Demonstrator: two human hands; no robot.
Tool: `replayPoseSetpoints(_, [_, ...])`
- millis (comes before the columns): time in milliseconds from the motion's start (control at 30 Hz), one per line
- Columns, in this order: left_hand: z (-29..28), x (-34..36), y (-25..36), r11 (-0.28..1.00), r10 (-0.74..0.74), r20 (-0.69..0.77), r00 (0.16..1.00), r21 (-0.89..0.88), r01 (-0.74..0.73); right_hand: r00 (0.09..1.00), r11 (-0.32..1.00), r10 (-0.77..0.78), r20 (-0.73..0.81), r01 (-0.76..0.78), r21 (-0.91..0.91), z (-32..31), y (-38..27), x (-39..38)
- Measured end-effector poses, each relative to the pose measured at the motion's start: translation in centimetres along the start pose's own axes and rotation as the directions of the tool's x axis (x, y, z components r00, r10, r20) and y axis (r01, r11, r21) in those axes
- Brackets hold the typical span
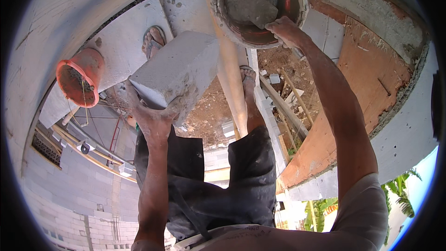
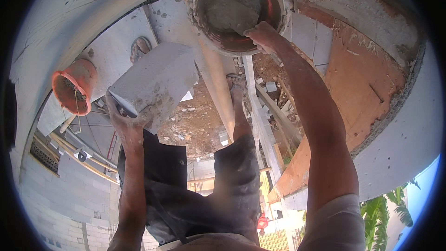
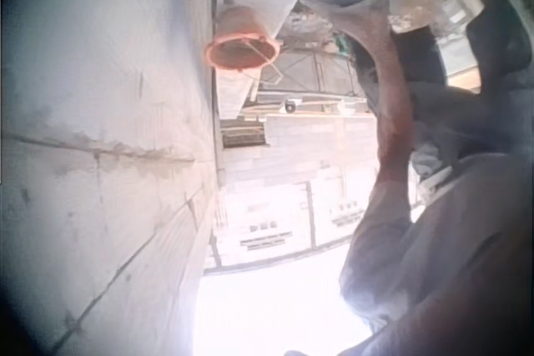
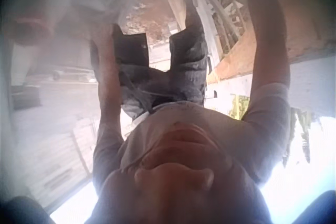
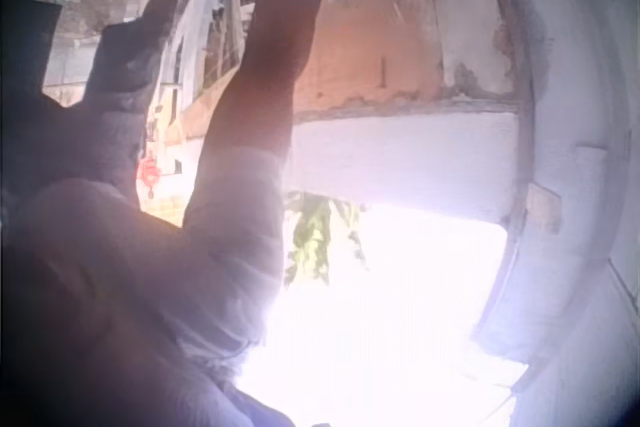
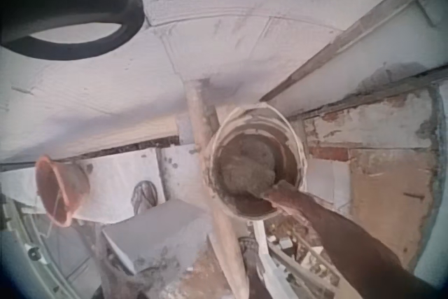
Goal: The person installs white rectangular tiles onto a curved wall using a hammer and trowel. They apply mortar to the tiles, position them along the wall, and tap them into place. The person also scrapes excess mortar from the joints.
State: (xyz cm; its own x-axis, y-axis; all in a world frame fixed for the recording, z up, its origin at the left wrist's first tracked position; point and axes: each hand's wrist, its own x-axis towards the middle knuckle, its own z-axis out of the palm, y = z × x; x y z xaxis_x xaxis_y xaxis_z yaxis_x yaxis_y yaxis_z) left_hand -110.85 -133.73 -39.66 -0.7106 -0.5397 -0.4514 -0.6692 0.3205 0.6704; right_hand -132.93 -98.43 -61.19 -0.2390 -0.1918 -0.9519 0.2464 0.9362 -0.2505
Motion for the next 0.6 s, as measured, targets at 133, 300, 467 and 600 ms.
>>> replayPoseSetpoints(133, [-1.9, 0.0, 1.1, 0.876, -0.223, 0.106, 0.969, -0.414, 0.246, 0.999, 0.917, 0.021, -0.047, -0.001, 0.4, 2.2, 0.6, -8.5])
replayPoseSetpoints(300, [-2.2, 0.3, 0.1, 0.559, -0.357, 0.246, 0.901, -0.717, 0.417, 0.988, 0.849, -0.002, -0.155, 0.083, 0.522, 4.4, 1.8, -9.9])
replayPoseSetpoints(467, [-0.8, 2.5, 0.1, 0.357, -0.242, 0.42, 0.874, -0.799, 0.483, 0.864, 0.765, -0.232, -0.448, 0.446, 0.464, 7.4, 3.4, -10.3])
replayPoseSetpoints(600, [-0.3, 3.6, 0.0, 0.411, -0.15, 0.462, 0.874, -0.775, 0.48, 0.818, 0.88, -0.184, -0.546, 0.384, 0.279, 7.4, -0.8, -15.9])
